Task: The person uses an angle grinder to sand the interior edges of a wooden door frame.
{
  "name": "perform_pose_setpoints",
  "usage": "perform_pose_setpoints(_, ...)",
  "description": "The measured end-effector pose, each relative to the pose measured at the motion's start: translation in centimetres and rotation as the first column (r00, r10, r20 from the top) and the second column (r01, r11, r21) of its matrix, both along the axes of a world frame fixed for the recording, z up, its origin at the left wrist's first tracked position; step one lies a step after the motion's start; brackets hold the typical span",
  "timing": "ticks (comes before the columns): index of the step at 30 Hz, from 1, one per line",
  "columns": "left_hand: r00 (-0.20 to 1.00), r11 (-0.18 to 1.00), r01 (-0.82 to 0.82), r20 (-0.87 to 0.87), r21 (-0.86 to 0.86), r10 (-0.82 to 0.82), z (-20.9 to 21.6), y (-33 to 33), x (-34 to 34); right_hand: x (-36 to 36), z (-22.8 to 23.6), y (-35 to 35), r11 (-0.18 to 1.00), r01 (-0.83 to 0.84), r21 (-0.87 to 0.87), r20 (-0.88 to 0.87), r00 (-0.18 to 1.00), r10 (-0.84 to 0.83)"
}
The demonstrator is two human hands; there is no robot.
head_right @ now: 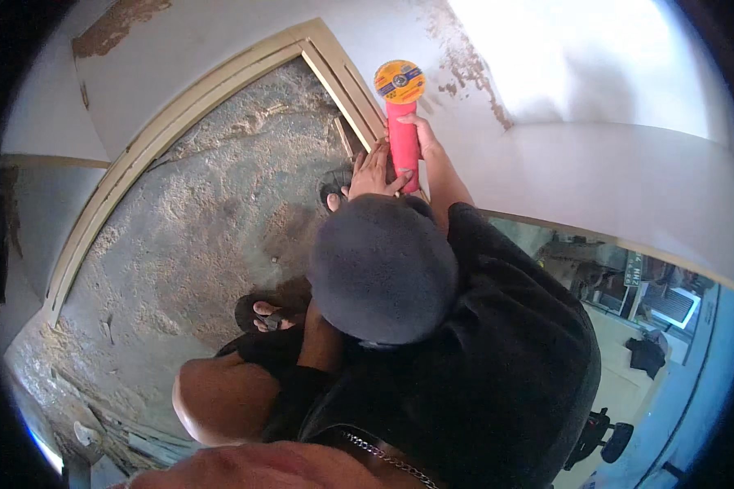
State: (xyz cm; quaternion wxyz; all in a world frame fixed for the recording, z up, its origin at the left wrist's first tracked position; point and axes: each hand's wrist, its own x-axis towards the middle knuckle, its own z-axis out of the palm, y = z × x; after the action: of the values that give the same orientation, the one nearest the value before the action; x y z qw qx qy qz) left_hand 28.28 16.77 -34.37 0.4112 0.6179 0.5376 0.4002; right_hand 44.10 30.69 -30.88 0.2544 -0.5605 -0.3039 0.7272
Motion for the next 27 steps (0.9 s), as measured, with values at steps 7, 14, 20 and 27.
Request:
perform_pose_setpoints(7,0.993,0.978,0.114,-0.023,-0.173,-0.120,5.2,2.1,0.1,2.9,2.4,0.4,0.990,0.044,0.136,0.044,0.998,-0.051)
perform_pose_setpoints(14,0.989,0.962,0.136,0.083,-0.237,-0.119,6.5,7.3,-0.6,-4.6,7.1,8.5,0.943,-0.179,0.280,0.083,0.983,0.162)
perform_pose_setpoints(20,0.960,0.980,0.108,0.275,-0.170,-0.058,3.8,8.7,2.9,-2.4,4.1,14.4,0.882,-0.357,0.307,0.208,0.930,0.304)
perform_pose_setpoints(27,0.806,0.925,0.096,0.575,-0.367,0.144,1.1,8.2,5.8,-2.0,0.1,14.0,0.871,-0.398,0.288,0.174,0.916,0.361)
